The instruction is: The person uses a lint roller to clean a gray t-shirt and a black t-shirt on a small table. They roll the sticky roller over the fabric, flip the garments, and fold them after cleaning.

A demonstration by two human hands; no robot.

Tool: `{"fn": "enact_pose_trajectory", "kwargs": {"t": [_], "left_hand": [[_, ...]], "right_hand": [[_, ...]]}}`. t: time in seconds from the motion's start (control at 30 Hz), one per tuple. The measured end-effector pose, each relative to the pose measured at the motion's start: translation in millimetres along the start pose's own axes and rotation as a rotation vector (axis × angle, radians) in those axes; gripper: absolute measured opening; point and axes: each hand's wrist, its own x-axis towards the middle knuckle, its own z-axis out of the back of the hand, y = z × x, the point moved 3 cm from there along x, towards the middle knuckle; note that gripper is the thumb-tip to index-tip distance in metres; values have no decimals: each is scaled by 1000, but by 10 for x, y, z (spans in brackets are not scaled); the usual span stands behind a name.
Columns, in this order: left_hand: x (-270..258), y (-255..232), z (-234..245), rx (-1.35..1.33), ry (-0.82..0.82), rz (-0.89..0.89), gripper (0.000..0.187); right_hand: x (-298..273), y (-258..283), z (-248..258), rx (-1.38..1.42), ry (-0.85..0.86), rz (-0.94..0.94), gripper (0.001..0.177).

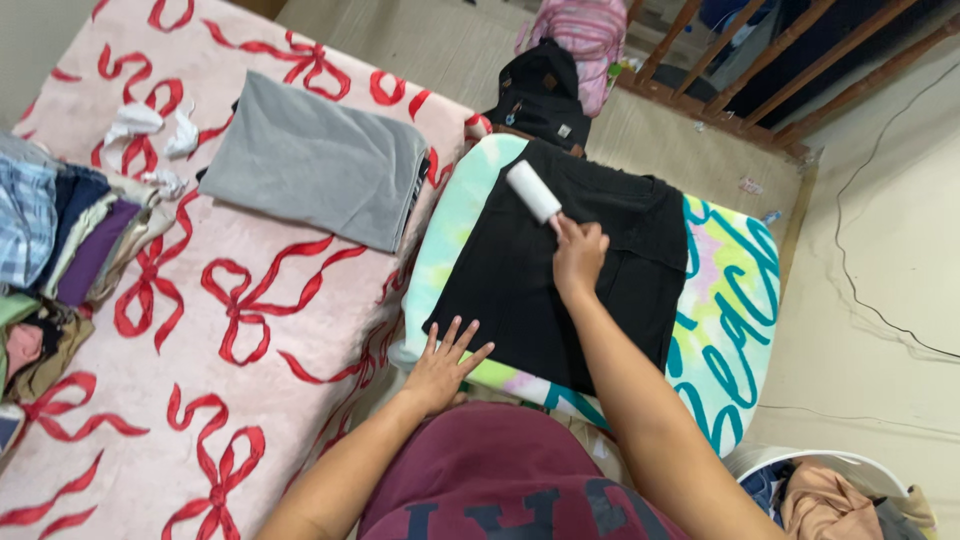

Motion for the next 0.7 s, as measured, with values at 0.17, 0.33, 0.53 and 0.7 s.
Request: {"fn": "enact_pose_trajectory", "kwargs": {"t": [0.17, 0.33, 0.53, 0.7], "left_hand": [[29, -17, -78, 39, -47, -1, 111], [15, -8, -20, 39, -10, -1, 111], [45, -85, 56, 21, -25, 4, 96], [425, -298, -66, 6, -224, -166, 86]], "right_hand": [[-1223, 46, 580, 89, 111, 242, 7], [-1534, -46, 568, 48, 267, 56, 30], [-387, -568, 483, -243, -46, -103, 26], [-739, -407, 544, -95, 105, 91, 24]]}}
